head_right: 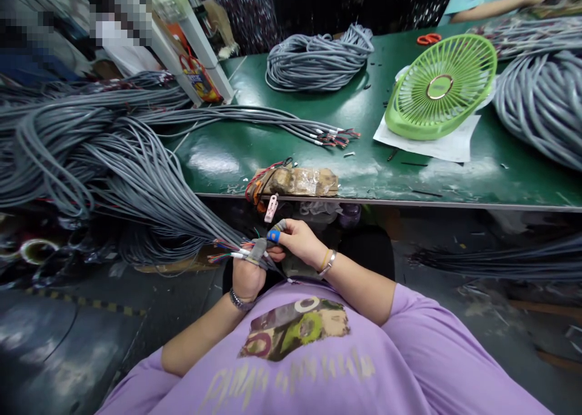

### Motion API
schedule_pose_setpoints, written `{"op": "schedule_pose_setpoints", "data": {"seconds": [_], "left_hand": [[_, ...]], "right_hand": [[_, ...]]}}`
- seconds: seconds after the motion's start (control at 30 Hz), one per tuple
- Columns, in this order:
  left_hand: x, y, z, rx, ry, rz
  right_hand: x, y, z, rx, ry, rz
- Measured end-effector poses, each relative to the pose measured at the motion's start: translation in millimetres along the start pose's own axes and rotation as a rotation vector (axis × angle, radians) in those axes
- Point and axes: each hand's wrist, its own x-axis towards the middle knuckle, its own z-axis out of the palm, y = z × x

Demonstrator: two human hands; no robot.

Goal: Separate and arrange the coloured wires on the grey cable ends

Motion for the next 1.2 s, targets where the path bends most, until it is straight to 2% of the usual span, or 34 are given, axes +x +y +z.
{"op": "schedule_pose_setpoints", "data": {"seconds": [0.5,0.77,0.83,0.93,1.03,1.1,1.13,1.2], "left_hand": [[6,-2,3.2,-0.176,0.110,-0.003],[4,5,1.3,-0.167,0.166,-0.043],[2,8,0.8,-0.170,0.126,-0.043],[-1,14,0.7,-0.182,-0.017,-0.034],[-1,20,2.4,-0.177,-0.137,-0.045],[0,24,4.1,-0.174,-0.173,-0.061],[2,26,4.9,-0.178,-0.179,-0.068],[5,28,6.3,-0.194,-0.179,-0.079]], "right_hand": [[1,4,-2,0.017,0.016,0.030],[-4,2,-11,0.035,-0.120,0.083],[1,3,-17,0.138,-0.062,0.120],[13,1,-24,0.302,0.004,0.201],[24,-8,-22,0.337,-0.103,0.272],[28,-12,-17,0.332,-0.205,0.245],[29,-13,-14,0.316,-0.214,0.202],[30,-13,-9,0.236,-0.118,0.075]]}}
